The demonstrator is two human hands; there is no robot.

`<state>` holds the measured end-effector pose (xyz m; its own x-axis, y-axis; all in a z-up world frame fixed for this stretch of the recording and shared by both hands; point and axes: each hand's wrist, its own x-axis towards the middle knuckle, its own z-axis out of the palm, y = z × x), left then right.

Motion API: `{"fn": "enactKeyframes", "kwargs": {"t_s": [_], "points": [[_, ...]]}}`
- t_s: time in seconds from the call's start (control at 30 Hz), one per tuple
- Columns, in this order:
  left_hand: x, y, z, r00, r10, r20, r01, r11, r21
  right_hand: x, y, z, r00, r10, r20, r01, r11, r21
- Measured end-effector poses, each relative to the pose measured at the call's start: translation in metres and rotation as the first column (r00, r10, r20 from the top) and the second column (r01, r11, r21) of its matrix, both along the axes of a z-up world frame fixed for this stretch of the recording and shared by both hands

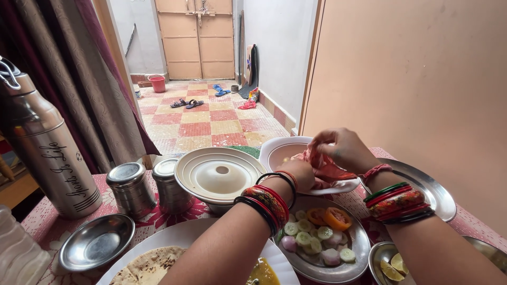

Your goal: The recorder prepares a plate with rice, dal, roti, and salad.

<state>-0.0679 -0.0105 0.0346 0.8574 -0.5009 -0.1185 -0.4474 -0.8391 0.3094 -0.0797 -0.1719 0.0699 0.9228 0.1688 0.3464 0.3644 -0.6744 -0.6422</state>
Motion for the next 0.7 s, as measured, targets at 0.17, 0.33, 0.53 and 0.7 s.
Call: {"fn": "enactKeyframes", "kwargs": {"t_s": [0.17, 0.33, 0.53, 0.7], "points": [[0.009, -0.005, 0.001, 0.979, 0.184, 0.084, -0.181, 0.983, -0.036, 0.022, -0.010, -0.039, 0.938, 0.262, -0.228, -0.299, 0.943, -0.146], [0.005, -0.011, 0.006, 0.963, 0.264, 0.051, -0.267, 0.962, 0.061, 0.015, -0.004, -0.049, 0.913, 0.123, -0.389, -0.283, 0.878, -0.385], [0.010, -0.013, -0.015, 0.995, 0.100, 0.007, -0.099, 0.970, 0.223, 0.027, -0.019, -0.047, 0.991, -0.007, -0.134, -0.042, 0.931, -0.363], [0.007, -0.016, -0.016, 0.996, 0.078, 0.045, -0.084, 0.985, 0.149, 0.042, -0.023, -0.054, 0.996, -0.054, -0.075, 0.035, 0.970, -0.241]]}}
